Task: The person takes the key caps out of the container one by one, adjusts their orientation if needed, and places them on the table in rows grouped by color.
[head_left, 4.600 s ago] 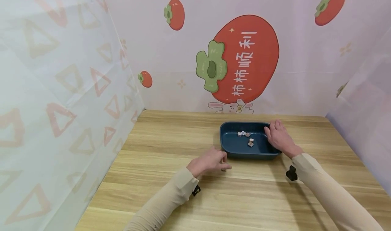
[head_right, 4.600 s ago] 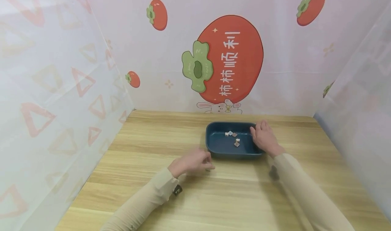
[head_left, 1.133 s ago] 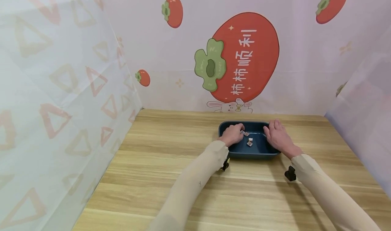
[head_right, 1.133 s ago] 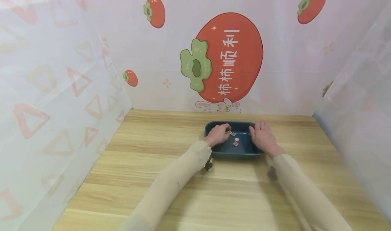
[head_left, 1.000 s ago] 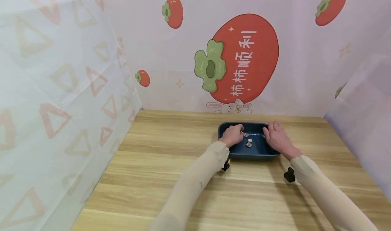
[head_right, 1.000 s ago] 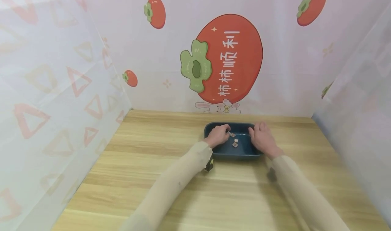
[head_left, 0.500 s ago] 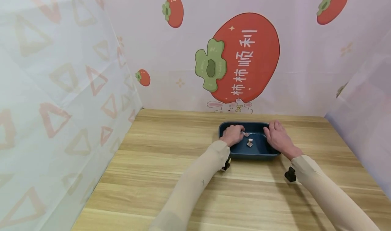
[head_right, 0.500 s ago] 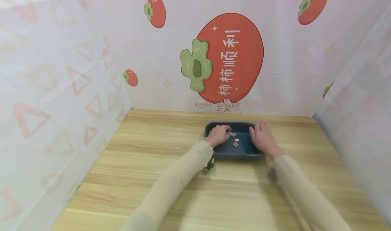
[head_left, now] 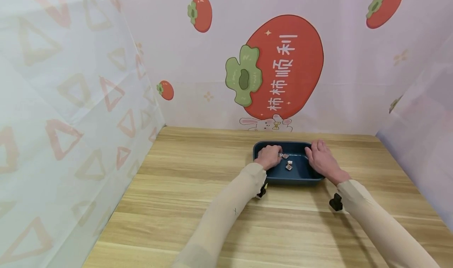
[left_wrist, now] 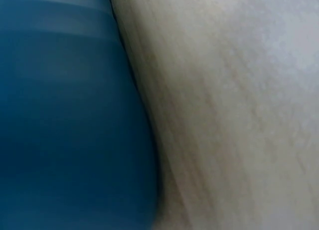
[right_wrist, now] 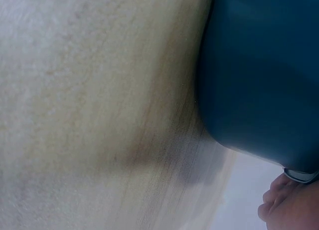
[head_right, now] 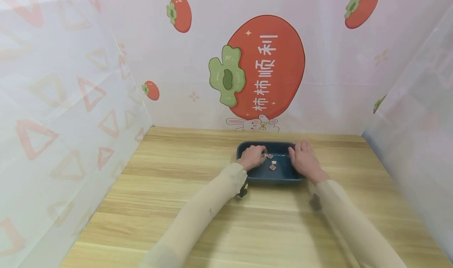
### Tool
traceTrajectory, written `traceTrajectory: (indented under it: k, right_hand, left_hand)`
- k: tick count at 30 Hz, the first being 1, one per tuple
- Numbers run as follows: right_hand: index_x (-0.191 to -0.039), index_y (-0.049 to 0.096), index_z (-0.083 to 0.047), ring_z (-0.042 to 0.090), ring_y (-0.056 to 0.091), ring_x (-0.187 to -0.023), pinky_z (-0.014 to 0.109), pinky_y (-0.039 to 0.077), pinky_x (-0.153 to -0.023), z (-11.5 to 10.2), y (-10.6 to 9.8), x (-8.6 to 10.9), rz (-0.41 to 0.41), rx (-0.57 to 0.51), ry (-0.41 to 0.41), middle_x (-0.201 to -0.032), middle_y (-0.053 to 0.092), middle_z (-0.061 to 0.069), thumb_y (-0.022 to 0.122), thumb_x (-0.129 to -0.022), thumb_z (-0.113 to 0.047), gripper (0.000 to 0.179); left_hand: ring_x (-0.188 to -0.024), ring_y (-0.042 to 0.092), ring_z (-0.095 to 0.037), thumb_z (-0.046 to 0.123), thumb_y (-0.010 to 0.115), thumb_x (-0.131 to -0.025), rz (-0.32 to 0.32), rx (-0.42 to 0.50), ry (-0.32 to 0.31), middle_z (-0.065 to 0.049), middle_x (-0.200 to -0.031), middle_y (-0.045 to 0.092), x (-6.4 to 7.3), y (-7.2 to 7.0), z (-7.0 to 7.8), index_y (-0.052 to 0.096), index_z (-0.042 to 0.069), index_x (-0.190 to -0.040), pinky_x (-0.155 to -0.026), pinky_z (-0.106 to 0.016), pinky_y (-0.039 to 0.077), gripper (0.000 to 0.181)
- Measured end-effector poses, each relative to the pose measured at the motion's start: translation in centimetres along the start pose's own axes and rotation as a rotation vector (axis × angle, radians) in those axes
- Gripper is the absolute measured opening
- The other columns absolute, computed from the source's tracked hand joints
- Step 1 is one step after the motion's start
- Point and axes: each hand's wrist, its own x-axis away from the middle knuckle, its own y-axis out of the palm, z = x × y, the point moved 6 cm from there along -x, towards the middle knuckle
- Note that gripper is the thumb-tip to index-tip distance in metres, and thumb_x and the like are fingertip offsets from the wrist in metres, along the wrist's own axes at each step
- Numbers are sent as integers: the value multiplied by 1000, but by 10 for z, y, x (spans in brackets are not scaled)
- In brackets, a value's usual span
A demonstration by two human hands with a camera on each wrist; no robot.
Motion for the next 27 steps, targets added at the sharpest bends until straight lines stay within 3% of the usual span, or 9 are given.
traceTrajectory:
  k: [4, 10, 19, 27]
  right_hand:
    - [-133, 31, 21, 59, 24, -135, 67, 22, -111, 1, 1, -1, -18, 1, 13, -143, 26, 46, 31, -107, -26, 54]
    - [-132, 32, 22, 58, 24, -135, 66, 21, -112, 1, 1, 0, -27, -7, 15, -142, 26, 47, 29, -107, -27, 55]
    - [-131, 33, 22, 59, 24, -135, 66, 22, -111, -1, -1, 0, -24, -15, 10, -142, 27, 47, 30, -107, -25, 53]
    - [-131, 32, 22, 59, 25, -134, 66, 22, -111, 1, 0, -1, -21, -26, 3, -141, 27, 47, 31, -107, -25, 53]
  left_hand:
    - [-85, 62, -13, 29, 59, -98, -1, -13, -14, 5, -114, 68, 0, -1, 0, 64, 27, -121, -83, -32, 52, 24]
    - [-75, 60, -11, 28, 59, -97, 11, -20, 3, 5, -103, 69, -1, 0, 0, 67, 25, -112, -75, -29, 51, 17]
    - [-71, 57, -12, 30, 62, -95, 41, 47, 36, 6, -92, 65, -1, -1, 1, 67, 22, -99, -63, -25, 46, 9]
    - [-71, 57, -12, 30, 65, -93, 20, 78, 49, 5, -89, 61, 1, -3, 3, 64, 19, -97, -62, -24, 46, 11]
